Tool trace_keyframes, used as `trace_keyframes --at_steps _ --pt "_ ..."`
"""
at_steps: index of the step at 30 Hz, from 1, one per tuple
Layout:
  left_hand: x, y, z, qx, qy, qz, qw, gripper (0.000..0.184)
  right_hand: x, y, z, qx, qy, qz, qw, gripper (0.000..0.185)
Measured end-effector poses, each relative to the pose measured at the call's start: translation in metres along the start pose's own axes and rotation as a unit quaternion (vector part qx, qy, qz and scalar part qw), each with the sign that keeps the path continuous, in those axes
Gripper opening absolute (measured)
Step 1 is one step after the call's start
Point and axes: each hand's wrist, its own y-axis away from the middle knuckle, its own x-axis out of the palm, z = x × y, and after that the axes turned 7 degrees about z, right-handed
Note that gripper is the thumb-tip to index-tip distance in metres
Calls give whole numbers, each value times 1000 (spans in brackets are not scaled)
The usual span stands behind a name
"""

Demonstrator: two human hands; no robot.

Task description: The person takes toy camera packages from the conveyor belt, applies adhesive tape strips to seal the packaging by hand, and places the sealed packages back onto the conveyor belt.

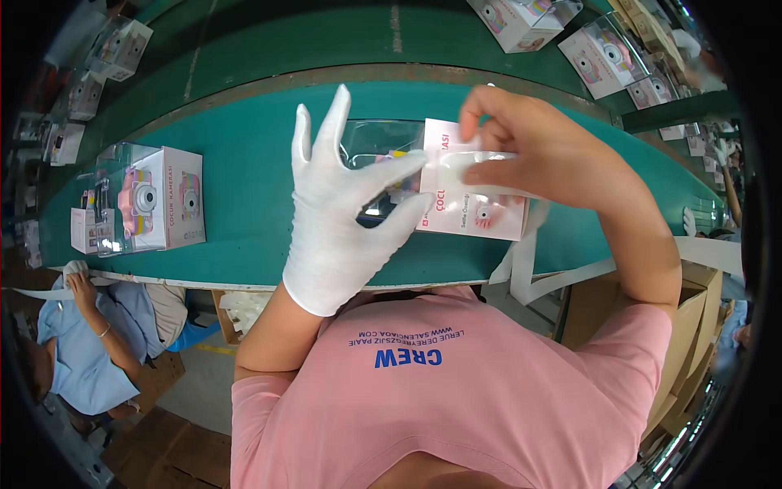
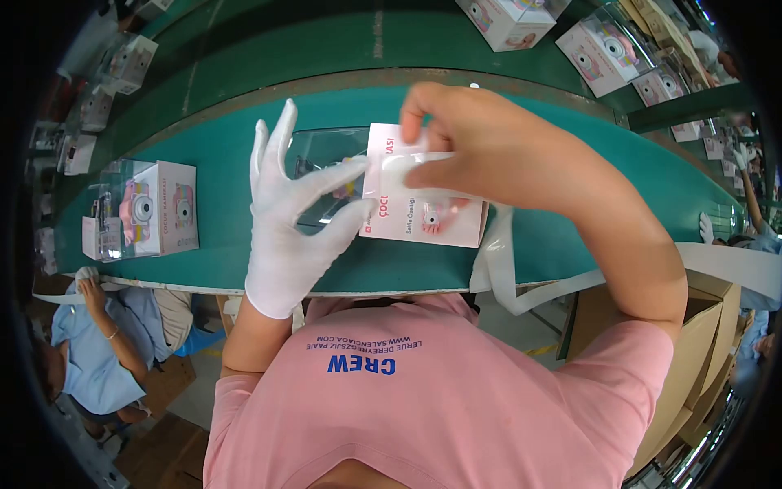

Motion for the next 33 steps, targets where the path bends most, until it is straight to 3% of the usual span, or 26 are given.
trace_keyframes --at_steps 3,6,10,11,13,14,15,16,18,20,21,23,25,26,30,31,33 --pt "-7 -1 -12 17 -105 48 993 36 -16 31 -28 12 65 -5 998 30" --pt "-13 -8 -25 30 -200 92 975 40 -37 64 -70 84 3 -22 996 30" --pt "-22 -24 -25 100 -139 226 959 53 -8 66 -176 58 -280 -12 958 25" --pt "-21 -27 -18 55 -164 167 971 54 5 60 -185 58 -278 -13 959 25" --pt "-20 -29 11 11 -189 105 976 55 35 48 -192 64 -522 -3 850 29" --pt "-22 -26 34 -114 -51 103 987 63 48 44 -191 75 -581 -5 810 27" --pt "-20 -19 49 -237 89 98 962 71 58 40 -186 85 -636 -6 767 25" --pt "-14 -10 56 -238 88 94 963 71 62 39 -176 84 -635 -4 768 25" --pt "0 11 72 -287 332 85 895 70 63 35 -150 80 -616 -43 782 20" --pt "6 24 77 -314 554 75 767 69 70 35 -128 79 -602 -83 791 16" --pt "1 24 71 -317 553 73 767 69 77 37 -120 80 -602 -80 791 16" --pt "-22 11 47 -279 706 3 651 82 89 42 -103 -70 -439 -150 883 13" --pt "-39 -1 33 -220 829 -63 511 105 93 41 -94 -223 -248 -215 918 10" --pt "-41 -2 34 -217 829 -62 512 105 90 39 -97 -226 -246 -217 917 10" --pt "-38 2 51 -299 701 170 625 120 70 25 -129 -423 -13 -251 871 11" --pt "-34 4 52 -295 701 167 627 120 66 26 -127 -426 -10 -250 869 11" --pt "-21 10 55 -219 614 115 750 122 63 34 -116 -374 -169 -199 890 9"
